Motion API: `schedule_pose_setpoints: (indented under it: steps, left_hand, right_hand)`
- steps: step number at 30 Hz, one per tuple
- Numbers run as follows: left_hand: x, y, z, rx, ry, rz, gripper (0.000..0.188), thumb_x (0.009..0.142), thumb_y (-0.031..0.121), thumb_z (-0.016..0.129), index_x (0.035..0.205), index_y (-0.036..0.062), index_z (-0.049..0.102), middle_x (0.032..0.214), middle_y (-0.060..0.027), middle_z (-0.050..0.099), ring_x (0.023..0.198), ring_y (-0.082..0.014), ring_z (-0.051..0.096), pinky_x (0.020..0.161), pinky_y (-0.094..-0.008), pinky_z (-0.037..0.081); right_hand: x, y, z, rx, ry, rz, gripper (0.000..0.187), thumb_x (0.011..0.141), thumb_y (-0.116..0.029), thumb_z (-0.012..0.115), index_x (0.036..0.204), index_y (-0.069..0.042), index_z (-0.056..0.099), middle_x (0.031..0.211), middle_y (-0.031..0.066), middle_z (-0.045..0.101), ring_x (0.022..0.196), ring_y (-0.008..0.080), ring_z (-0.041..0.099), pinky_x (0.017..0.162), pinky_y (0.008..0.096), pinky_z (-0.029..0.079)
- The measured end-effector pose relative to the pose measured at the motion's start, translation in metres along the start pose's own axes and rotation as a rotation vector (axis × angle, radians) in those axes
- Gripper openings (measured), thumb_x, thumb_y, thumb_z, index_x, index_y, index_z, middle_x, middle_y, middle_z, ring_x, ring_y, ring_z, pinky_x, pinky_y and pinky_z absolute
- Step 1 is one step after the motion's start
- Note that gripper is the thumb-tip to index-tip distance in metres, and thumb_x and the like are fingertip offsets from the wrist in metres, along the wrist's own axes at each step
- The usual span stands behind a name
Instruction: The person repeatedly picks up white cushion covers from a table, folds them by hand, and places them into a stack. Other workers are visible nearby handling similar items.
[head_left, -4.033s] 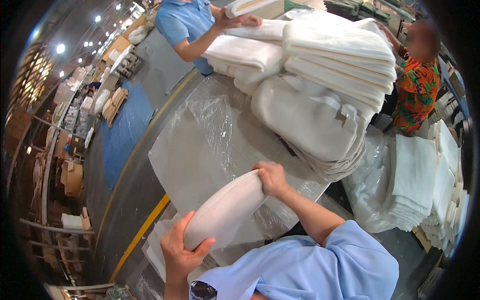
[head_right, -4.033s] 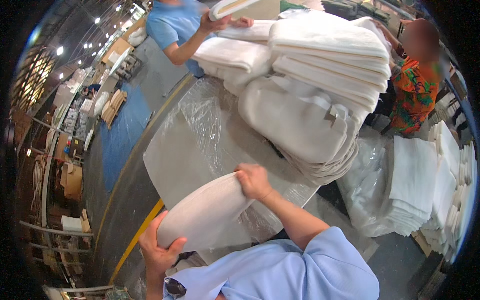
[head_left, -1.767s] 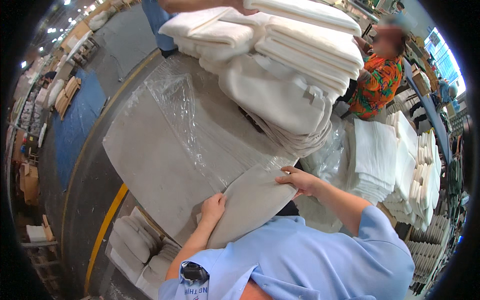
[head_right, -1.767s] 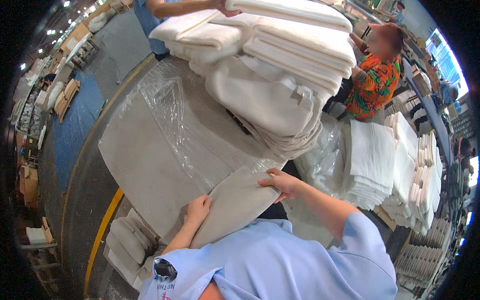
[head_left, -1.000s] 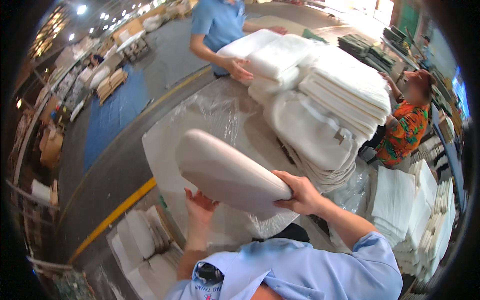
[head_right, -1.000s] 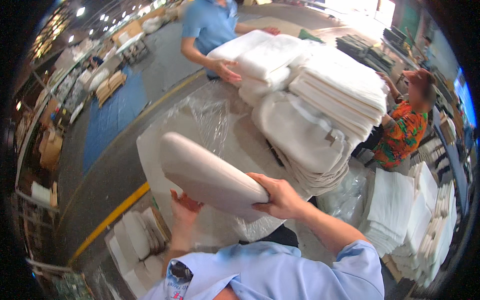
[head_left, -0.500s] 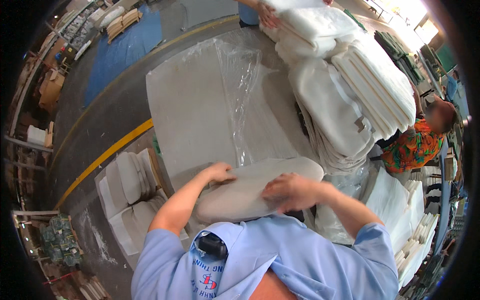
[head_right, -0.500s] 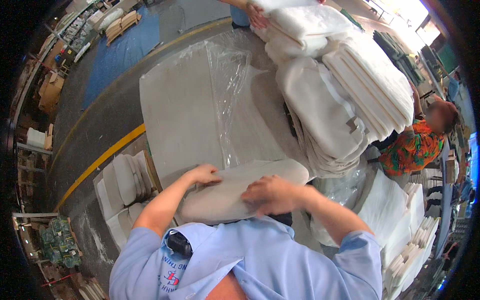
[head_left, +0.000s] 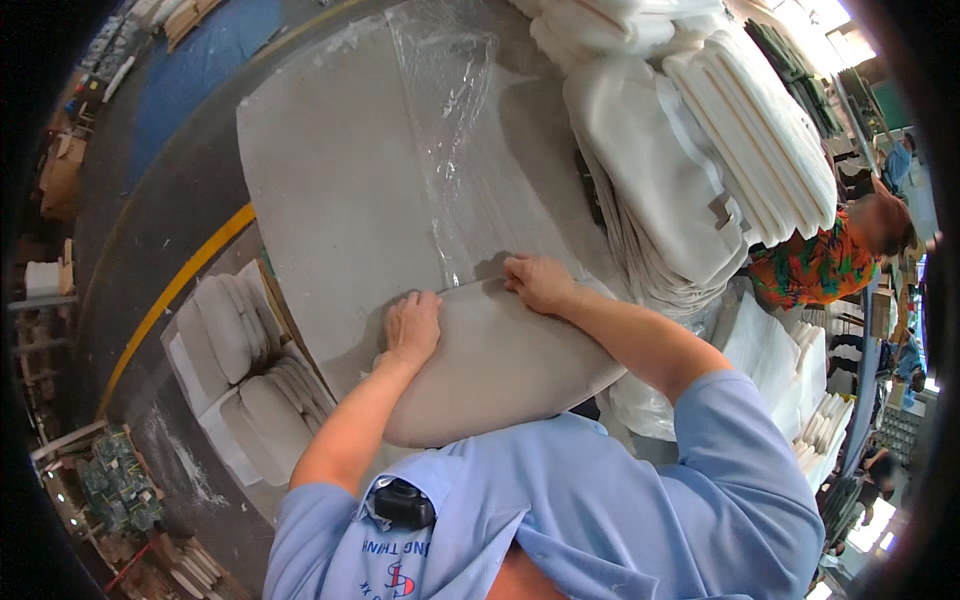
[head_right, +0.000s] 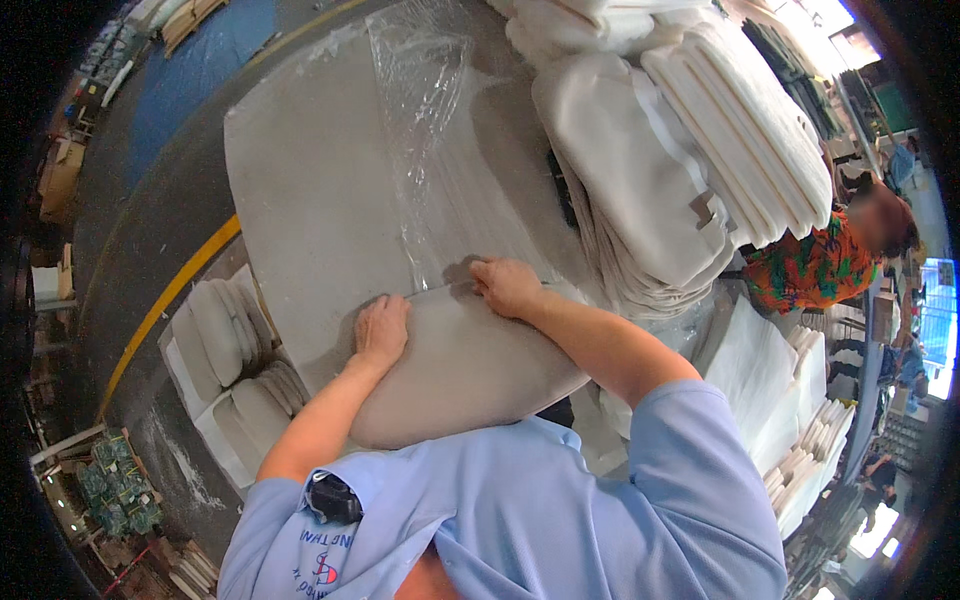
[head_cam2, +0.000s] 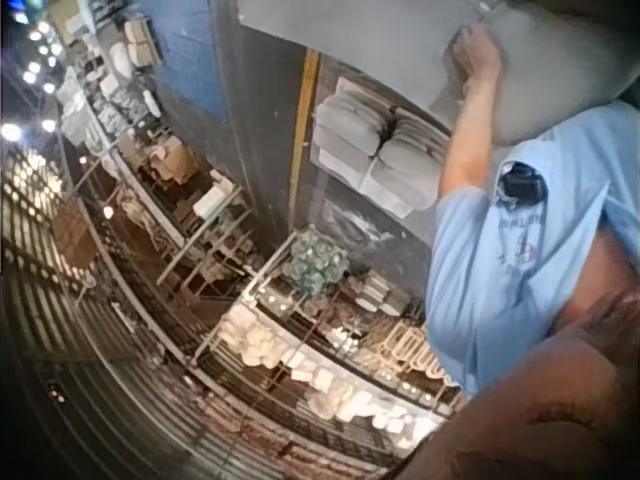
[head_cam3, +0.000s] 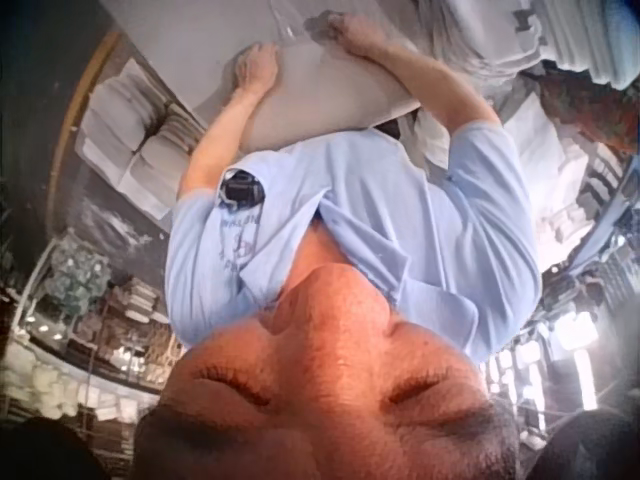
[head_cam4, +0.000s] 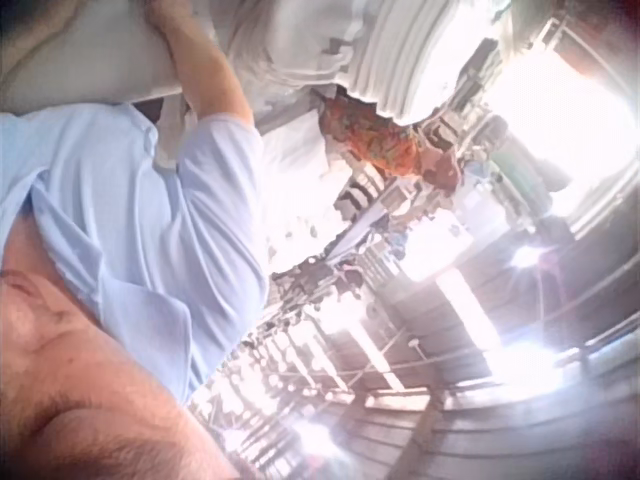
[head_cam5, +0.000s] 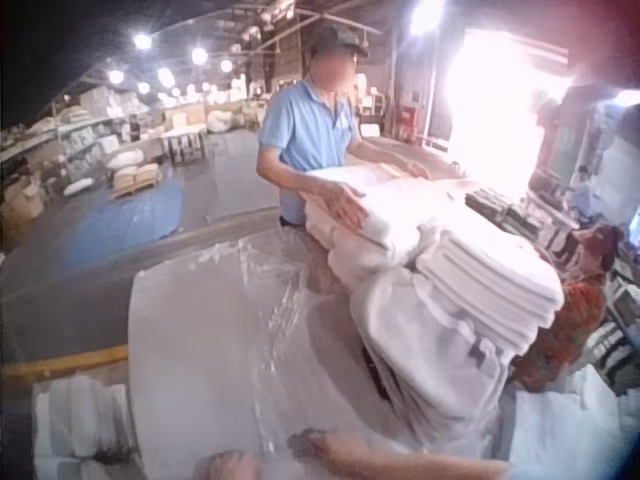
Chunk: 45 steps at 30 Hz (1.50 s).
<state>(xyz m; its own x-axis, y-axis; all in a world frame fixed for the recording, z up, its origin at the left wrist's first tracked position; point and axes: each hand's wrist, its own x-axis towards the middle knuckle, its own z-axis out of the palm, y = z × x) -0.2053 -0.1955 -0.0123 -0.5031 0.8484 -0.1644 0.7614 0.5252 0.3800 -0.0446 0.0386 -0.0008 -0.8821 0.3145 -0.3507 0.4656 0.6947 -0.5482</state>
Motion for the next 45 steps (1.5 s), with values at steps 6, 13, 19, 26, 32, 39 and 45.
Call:
schedule_pose_setpoints:
  steps: [6, 13, 19, 26, 32, 39, 45]
  left_hand:
    - [0.008, -0.001, 0.0, -0.056, 0.026, -0.02, 0.024, 0.102, 0.029, 0.061, 0.107, 0.0057, 0.065, 0.105, -0.0187, 0.068, 0.099, -0.0403, 0.065, 0.087, -0.0533, 0.05]
    - [-0.056, -0.039, -0.09, -0.31, -0.171, -0.398, 0.044, 0.106, 0.041, 0.056, 0.124, 0.0026, 0.067, 0.122, -0.0206, 0.065, 0.117, -0.0394, 0.061, 0.099, -0.0473, 0.048]
    - [-0.141, -0.046, -0.089, -0.757, -0.498, -0.76, 0.075, 0.108, 0.054, 0.045, 0.151, -0.008, 0.046, 0.155, -0.0303, 0.048, 0.144, -0.0401, 0.047, 0.115, -0.0429, 0.04]
    - [-0.096, -0.042, -0.07, -0.733, -0.524, -0.985, 0.076, 0.11, 0.05, 0.042, 0.152, -0.0131, 0.041, 0.151, -0.03, 0.051, 0.139, -0.0349, 0.053, 0.113, -0.0428, 0.043]
    - [-0.077, -0.049, -0.05, -0.781, -0.519, -1.052, 0.071, 0.111, 0.047, 0.039, 0.144, -0.0158, 0.05, 0.145, -0.0322, 0.057, 0.132, -0.0367, 0.058, 0.107, -0.0448, 0.047]
    - [-0.067, -0.048, -0.048, -0.709, -0.398, -0.99, 0.065, 0.111, 0.042, 0.041, 0.141, -0.0132, 0.055, 0.14, -0.0278, 0.062, 0.129, -0.0344, 0.06, 0.105, -0.0437, 0.047]
    - [0.035, -0.022, -0.112, -0.817, -0.131, -0.653, 0.063, 0.11, 0.044, 0.044, 0.14, -0.01, 0.056, 0.14, -0.0231, 0.062, 0.129, -0.0319, 0.059, 0.109, -0.0419, 0.044]
  right_hand:
    - [0.002, 0.007, -0.003, 0.056, 0.025, -0.089, 0.027, 0.094, -0.03, 0.071, 0.112, -0.01, 0.068, 0.105, 0.0153, 0.071, 0.101, 0.0395, 0.069, 0.085, 0.0518, 0.053]
    - [-0.073, 0.043, -0.12, 0.275, -0.094, 0.243, 0.057, 0.104, -0.052, 0.058, 0.132, -0.003, 0.065, 0.125, 0.0218, 0.071, 0.112, 0.0375, 0.07, 0.096, 0.0467, 0.053]
    - [-0.116, 0.009, -0.127, 0.438, -0.488, 0.817, 0.079, 0.103, -0.059, 0.053, 0.138, 0.012, 0.056, 0.12, 0.0277, 0.07, 0.103, 0.0392, 0.074, 0.093, 0.0491, 0.058]
    - [-0.082, 0.057, -0.079, 0.239, -0.499, 0.638, 0.062, 0.107, -0.046, 0.049, 0.142, 0.004, 0.057, 0.117, 0.0302, 0.069, 0.105, 0.0436, 0.072, 0.095, 0.052, 0.057]
    - [-0.055, 0.064, -0.063, 0.08, -0.486, 0.497, 0.047, 0.111, -0.037, 0.042, 0.144, -0.011, 0.06, 0.117, 0.0315, 0.07, 0.116, 0.0462, 0.067, 0.098, 0.0541, 0.054]
    - [-0.073, 0.072, -0.05, 0.293, -0.24, 0.666, 0.063, 0.107, -0.05, 0.047, 0.128, 0.004, 0.07, 0.124, 0.0298, 0.07, 0.117, 0.041, 0.068, 0.101, 0.0474, 0.05]
    - [-0.133, 0.034, -0.093, 1.221, 0.377, 0.756, 0.051, 0.102, -0.045, 0.066, 0.124, 0.001, 0.066, 0.102, 0.0082, 0.071, 0.095, 0.0156, 0.065, 0.086, 0.0336, 0.054]
